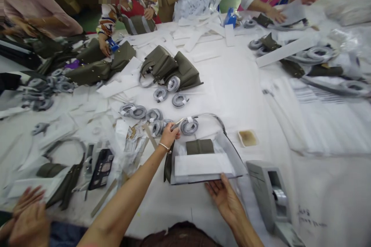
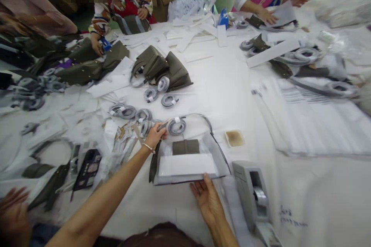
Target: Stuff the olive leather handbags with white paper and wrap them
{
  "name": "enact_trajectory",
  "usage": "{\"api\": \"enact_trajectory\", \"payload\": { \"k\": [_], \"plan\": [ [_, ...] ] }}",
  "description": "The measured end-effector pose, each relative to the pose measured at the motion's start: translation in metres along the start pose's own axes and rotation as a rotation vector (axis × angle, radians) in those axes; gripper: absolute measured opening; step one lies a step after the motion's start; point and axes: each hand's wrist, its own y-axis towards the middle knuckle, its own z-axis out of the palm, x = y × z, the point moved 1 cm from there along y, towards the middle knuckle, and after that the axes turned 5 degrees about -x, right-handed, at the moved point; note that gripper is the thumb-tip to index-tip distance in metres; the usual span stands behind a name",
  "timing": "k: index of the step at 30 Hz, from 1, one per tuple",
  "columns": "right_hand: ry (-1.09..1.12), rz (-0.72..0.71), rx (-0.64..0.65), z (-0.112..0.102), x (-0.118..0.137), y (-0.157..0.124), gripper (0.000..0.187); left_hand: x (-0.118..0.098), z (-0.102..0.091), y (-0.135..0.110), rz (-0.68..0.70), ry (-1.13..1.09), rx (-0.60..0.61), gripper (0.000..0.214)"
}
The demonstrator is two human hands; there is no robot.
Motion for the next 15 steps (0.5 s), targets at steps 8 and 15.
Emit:
{"api": "enact_trajectory", "payload": {
  "k": [8,15],
  "plan": [
    [-0.118,-0.081,0.027,0.021,0.008,0.003,0.048,-0.003,-0.01,-0.012,0.012,-0.029,0.009,0.03],
    [-0.147,-0.129,0.062,0.018,0.024,-0.005,0.047,-0.035,-0.023,-0.025,-0.043,-0.078,0.207,0.038]
  ]
}}
